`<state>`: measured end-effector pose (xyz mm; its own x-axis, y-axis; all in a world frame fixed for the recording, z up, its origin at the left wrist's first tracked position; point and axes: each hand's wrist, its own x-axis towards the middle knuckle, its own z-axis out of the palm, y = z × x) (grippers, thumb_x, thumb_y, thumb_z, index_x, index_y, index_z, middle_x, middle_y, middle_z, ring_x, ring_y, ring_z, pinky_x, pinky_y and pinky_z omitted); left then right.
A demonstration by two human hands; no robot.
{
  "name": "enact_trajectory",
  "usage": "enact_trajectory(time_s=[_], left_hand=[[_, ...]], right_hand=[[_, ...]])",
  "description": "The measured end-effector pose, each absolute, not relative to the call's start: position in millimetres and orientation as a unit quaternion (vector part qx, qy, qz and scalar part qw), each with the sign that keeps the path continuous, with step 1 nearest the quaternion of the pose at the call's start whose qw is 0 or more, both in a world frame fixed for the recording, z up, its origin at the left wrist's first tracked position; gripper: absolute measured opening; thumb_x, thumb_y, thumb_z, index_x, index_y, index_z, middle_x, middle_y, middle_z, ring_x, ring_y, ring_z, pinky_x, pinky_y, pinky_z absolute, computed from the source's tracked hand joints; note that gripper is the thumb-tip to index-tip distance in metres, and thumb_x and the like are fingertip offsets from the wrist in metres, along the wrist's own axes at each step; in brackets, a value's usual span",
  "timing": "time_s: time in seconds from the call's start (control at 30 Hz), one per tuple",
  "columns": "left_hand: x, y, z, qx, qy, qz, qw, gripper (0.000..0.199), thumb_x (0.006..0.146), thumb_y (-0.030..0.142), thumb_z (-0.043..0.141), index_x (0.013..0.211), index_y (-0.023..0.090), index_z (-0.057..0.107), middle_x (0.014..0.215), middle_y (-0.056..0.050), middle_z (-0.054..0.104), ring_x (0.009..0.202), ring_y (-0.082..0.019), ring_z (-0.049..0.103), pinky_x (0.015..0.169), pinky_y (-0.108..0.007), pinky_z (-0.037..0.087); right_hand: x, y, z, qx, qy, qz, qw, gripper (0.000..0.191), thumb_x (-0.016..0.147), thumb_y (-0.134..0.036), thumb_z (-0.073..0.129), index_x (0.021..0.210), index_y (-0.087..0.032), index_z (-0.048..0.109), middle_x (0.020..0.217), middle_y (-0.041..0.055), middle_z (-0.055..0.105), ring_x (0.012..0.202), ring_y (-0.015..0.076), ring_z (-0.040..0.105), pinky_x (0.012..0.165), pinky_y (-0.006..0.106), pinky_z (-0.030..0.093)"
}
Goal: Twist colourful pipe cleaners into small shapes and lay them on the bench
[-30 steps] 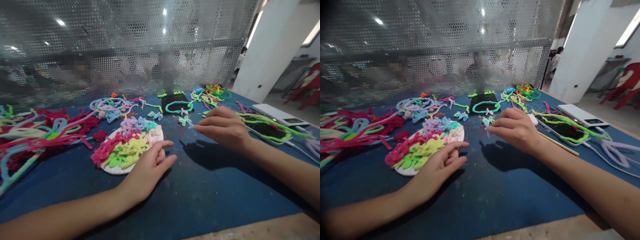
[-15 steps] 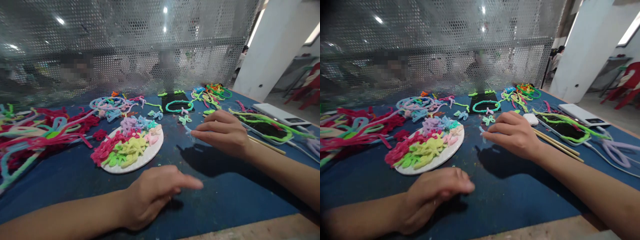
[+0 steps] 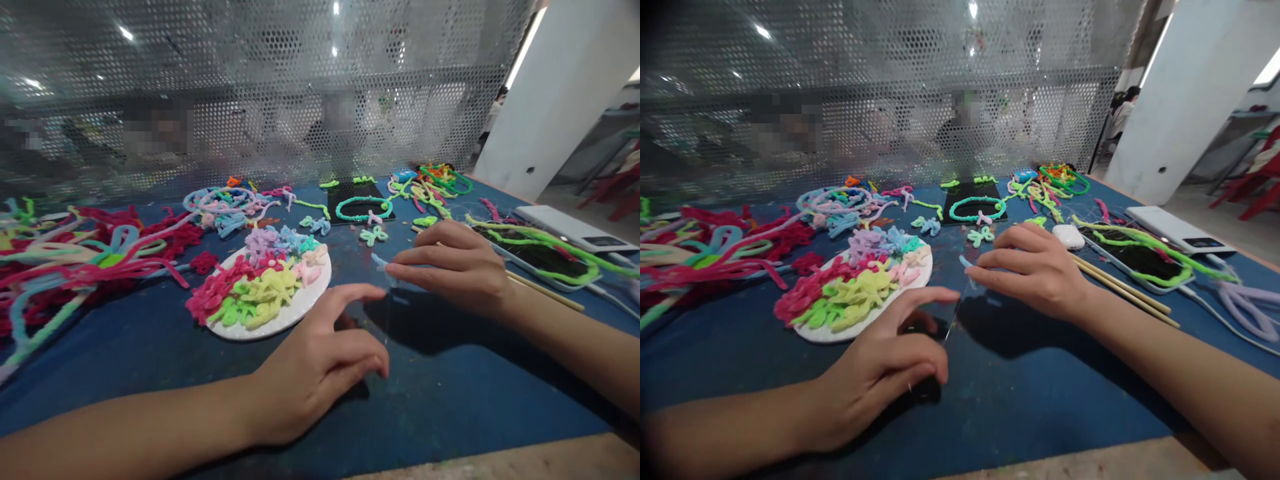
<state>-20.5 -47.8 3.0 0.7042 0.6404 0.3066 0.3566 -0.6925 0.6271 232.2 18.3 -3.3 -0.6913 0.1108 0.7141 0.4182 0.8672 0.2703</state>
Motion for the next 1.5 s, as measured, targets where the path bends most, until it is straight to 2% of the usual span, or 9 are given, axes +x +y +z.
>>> enact_trajectory(time_s=[0.07,0.13,0.27,0.43,0.8,1.07,1.3,1.4,1.5], left_hand=[[-22,-50,3,0.906,0.206,0.275,0.249,0.029,0.098,0.029,0.041,0.088,0.021,0.067,0.140,-0.008,0.049,0.134,-0.025,0.038,0.111,-0.039,0.029],[-23,-50,3,0.914,0.136,0.269,0.273,0.028,0.099,0.025,0.036,0.095,0.020,0.063,0.120,-0.009,0.064,0.122,-0.020,0.053,0.113,-0.040,0.027],[-22,-47,4,0.884,0.150,0.317,0.310,0.030,0.100,0.025,0.034,0.101,0.014,0.063,0.082,-0.007,0.068,0.081,-0.014,0.063,0.085,-0.027,0.049],[-21,-45,3,0.867,0.230,0.304,0.320,0.030,0.099,0.024,0.038,0.097,0.014,0.066,0.072,-0.003,0.063,0.072,-0.012,0.058,0.070,-0.021,0.046],[-16,-48,5,0.933,0.043,0.229,0.274,0.025,0.097,0.016,0.037,0.097,0.008,0.061,0.083,-0.011,0.070,0.081,-0.017,0.063,0.082,-0.025,0.051],[-29,-41,-4,0.929,0.188,0.315,0.049,0.023,0.096,0.025,0.045,0.106,0.018,0.064,0.139,-0.013,0.045,0.133,-0.025,0.037,0.111,-0.043,0.032],[-27,-35,0,0.891,0.323,0.278,0.158,0.033,0.098,0.028,0.038,0.089,0.016,0.067,0.091,-0.007,0.062,0.086,-0.017,0.057,0.080,-0.029,0.045],[-25,-34,0,0.832,0.372,0.337,0.238,0.032,0.098,0.027,0.038,0.083,0.016,0.064,0.080,-0.004,0.062,0.077,-0.015,0.057,0.075,-0.026,0.043],[-24,-31,-2,0.730,0.414,0.408,0.359,0.031,0.096,0.036,0.042,0.084,0.017,0.063,0.059,0.003,0.046,0.055,-0.010,0.045,0.053,-0.021,0.036]], right_hand=[[233,19,-4,-0.147,-0.903,-0.206,0.348,0.023,0.090,-0.014,0.057,0.110,-0.021,0.064,0.097,0.0032,0.073,0.085,0.0198,0.057,0.072,0.036,0.045],[234,20,-4,-0.151,-0.907,-0.207,0.333,0.023,0.090,-0.014,0.058,0.110,-0.022,0.065,0.098,0.0030,0.073,0.087,0.0197,0.057,0.074,0.036,0.044],[234,27,-7,-0.151,-0.901,-0.218,0.342,0.020,0.091,-0.015,0.057,0.106,-0.022,0.066,0.095,0.0018,0.074,0.084,0.0186,0.056,0.073,0.034,0.044],[234,43,-15,-0.174,-0.903,-0.182,0.348,0.018,0.092,-0.016,0.054,0.099,-0.020,0.070,0.091,0.0035,0.074,0.078,0.0186,0.055,0.073,0.034,0.046],[233,80,-31,-0.222,-0.905,-0.131,0.340,0.020,0.091,-0.020,0.055,0.092,-0.022,0.075,0.090,0.0055,0.074,0.078,0.0201,0.056,0.069,0.033,0.048],[224,48,-13,-0.291,-0.832,-0.078,0.465,0.031,0.092,-0.017,0.050,0.120,-0.026,0.060,0.110,0.0097,0.065,0.098,0.0226,0.058,0.087,0.043,0.048],[184,-19,-10,-0.234,-0.841,0.363,0.327,0.073,0.081,-0.042,0.068,0.143,-0.026,0.033,0.112,0.0077,0.065,0.081,0.0155,0.065,0.071,0.027,0.055],[185,-14,-15,-0.266,-0.845,0.387,0.256,0.044,0.083,-0.039,0.066,0.122,-0.022,0.057,0.075,-0.0002,0.067,0.055,0.0108,0.056,0.049,0.020,0.046],[197,1,-15,-0.297,-0.843,0.373,0.250,0.027,0.086,-0.044,0.060,0.083,-0.020,0.070,0.061,-0.0003,0.062,0.053,0.0115,0.053,0.048,0.022,0.041]])
